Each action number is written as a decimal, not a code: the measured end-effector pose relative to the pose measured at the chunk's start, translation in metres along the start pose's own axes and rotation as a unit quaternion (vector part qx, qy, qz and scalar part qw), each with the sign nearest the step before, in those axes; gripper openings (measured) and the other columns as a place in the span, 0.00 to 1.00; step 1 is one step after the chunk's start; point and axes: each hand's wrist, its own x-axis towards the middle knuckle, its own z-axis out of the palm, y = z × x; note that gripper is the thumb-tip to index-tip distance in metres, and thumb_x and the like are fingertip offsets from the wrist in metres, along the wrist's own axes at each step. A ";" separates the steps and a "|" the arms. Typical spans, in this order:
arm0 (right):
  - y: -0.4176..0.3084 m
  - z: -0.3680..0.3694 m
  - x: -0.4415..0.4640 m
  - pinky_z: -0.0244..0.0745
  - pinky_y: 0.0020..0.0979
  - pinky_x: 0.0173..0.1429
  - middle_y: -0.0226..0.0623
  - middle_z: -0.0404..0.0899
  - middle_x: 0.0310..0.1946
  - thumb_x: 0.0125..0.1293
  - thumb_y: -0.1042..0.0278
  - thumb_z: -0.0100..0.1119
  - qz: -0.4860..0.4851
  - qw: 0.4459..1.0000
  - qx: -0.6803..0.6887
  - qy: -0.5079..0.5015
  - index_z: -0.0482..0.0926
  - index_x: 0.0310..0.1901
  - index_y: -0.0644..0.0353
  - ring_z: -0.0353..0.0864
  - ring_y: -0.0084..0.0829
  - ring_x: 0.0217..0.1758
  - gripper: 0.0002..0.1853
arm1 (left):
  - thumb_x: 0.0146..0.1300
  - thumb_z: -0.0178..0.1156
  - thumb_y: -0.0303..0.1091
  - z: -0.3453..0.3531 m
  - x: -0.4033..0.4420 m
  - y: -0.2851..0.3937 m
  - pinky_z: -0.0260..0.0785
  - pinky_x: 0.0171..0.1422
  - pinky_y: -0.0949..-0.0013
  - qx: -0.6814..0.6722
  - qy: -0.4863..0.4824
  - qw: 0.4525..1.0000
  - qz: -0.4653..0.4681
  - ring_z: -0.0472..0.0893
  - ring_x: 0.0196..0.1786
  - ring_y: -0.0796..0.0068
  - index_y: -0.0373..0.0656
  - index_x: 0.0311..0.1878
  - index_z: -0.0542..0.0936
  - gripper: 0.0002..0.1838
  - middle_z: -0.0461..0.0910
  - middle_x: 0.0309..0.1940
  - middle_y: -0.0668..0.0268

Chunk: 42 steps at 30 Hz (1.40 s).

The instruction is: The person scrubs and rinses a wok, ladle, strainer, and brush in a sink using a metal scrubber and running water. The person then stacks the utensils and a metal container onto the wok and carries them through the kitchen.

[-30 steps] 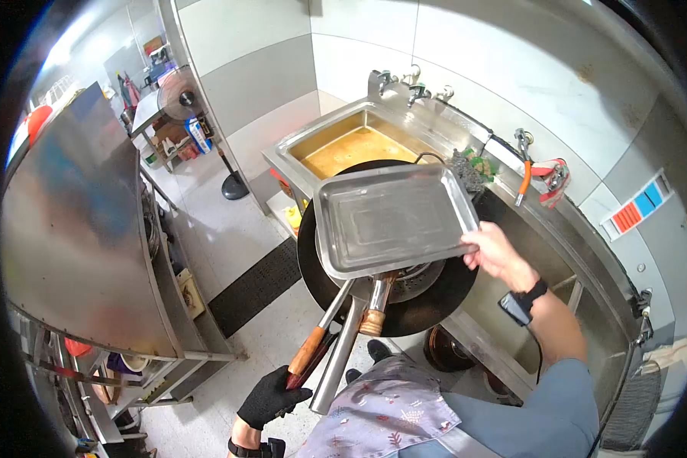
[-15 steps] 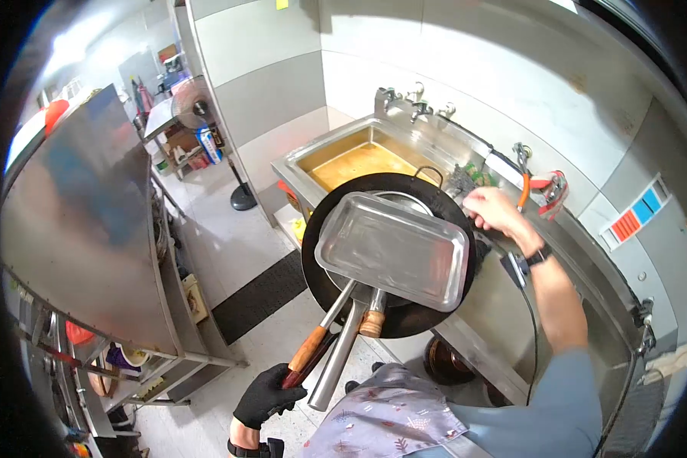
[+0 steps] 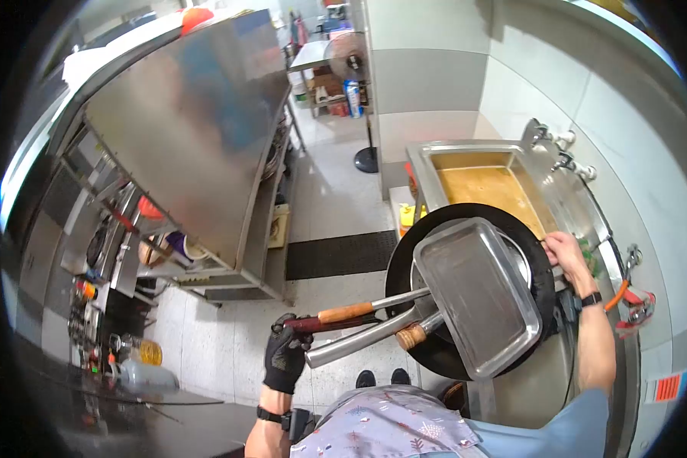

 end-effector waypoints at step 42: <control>-0.128 0.678 -0.054 0.75 0.29 0.56 0.33 0.84 0.48 0.76 0.70 0.54 -0.071 0.878 0.156 -0.446 0.81 0.57 0.69 0.81 0.26 0.48 0.15 | 0.73 0.53 0.55 -0.281 -0.104 0.218 0.47 0.84 0.44 0.723 0.392 -0.510 -0.252 0.59 0.79 0.49 0.49 0.78 0.62 0.35 0.61 0.77 0.53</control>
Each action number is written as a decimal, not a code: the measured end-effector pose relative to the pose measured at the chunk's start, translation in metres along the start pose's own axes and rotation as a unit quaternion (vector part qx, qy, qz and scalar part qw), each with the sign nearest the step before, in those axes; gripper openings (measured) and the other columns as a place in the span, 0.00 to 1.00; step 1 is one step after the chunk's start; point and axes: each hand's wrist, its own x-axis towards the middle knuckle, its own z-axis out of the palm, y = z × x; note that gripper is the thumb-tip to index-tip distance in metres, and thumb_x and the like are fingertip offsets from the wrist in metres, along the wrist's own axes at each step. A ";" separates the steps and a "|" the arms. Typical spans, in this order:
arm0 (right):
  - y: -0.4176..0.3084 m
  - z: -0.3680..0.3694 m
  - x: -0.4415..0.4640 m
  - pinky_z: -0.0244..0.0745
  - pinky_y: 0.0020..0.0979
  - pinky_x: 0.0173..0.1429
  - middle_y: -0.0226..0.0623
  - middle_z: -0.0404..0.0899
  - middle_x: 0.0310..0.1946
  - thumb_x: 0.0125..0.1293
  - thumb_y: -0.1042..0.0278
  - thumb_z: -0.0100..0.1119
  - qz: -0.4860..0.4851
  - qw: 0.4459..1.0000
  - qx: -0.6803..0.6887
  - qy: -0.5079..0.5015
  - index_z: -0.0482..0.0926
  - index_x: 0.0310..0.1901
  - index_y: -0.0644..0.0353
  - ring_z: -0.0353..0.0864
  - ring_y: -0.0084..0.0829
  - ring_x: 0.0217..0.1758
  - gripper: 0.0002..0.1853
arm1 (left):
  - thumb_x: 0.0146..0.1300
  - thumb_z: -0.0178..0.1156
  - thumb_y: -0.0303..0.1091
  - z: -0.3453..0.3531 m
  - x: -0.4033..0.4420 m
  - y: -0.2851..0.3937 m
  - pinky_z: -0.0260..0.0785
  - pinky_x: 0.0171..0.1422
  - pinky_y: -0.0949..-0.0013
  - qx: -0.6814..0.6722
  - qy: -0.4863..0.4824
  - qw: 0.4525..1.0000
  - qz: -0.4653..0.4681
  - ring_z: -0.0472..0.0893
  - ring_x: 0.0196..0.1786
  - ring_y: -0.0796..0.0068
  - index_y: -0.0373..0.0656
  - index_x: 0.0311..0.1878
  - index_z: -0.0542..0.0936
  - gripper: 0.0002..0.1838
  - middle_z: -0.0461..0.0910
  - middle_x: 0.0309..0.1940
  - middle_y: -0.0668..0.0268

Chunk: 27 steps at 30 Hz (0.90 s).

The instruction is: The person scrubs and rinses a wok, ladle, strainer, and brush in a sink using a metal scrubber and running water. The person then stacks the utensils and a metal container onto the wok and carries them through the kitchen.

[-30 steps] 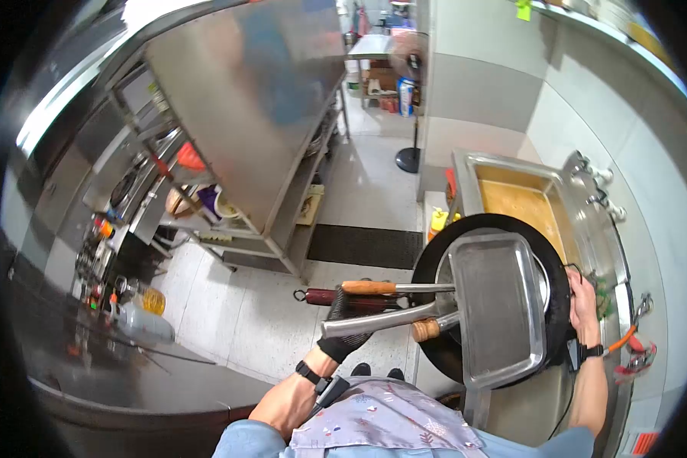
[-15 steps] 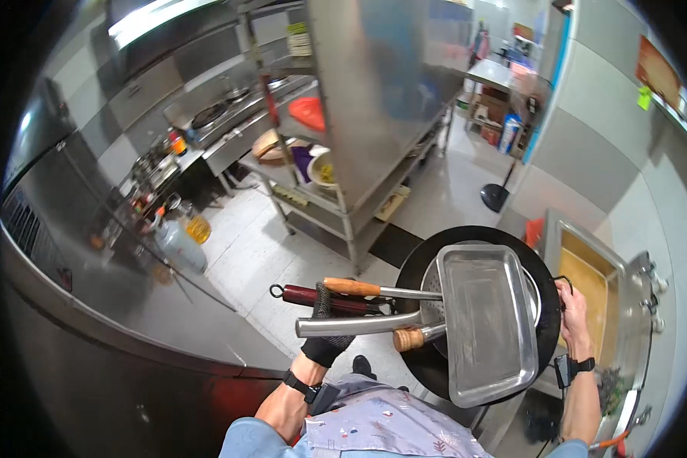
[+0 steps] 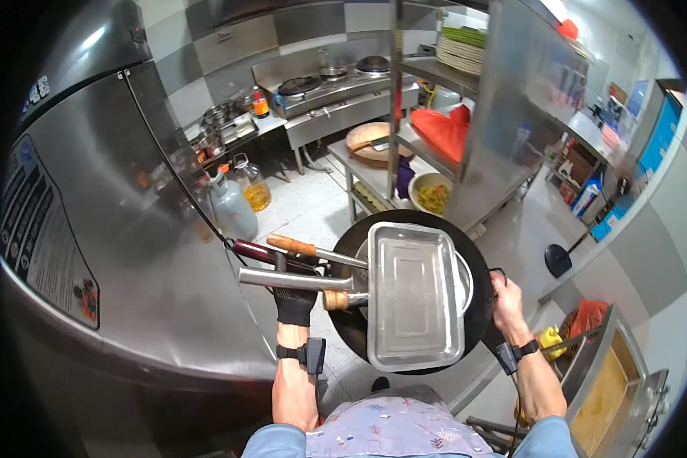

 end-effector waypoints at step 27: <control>0.018 0.457 0.328 0.65 0.37 0.77 0.57 0.74 0.67 0.71 0.72 0.52 -0.016 0.985 -0.089 -0.147 0.68 0.68 0.80 0.74 0.42 0.72 0.28 | 0.78 0.48 0.52 0.367 0.263 0.335 0.78 0.51 0.49 0.805 0.060 0.435 0.400 0.81 0.42 0.58 0.50 0.47 0.75 0.16 0.80 0.41 0.61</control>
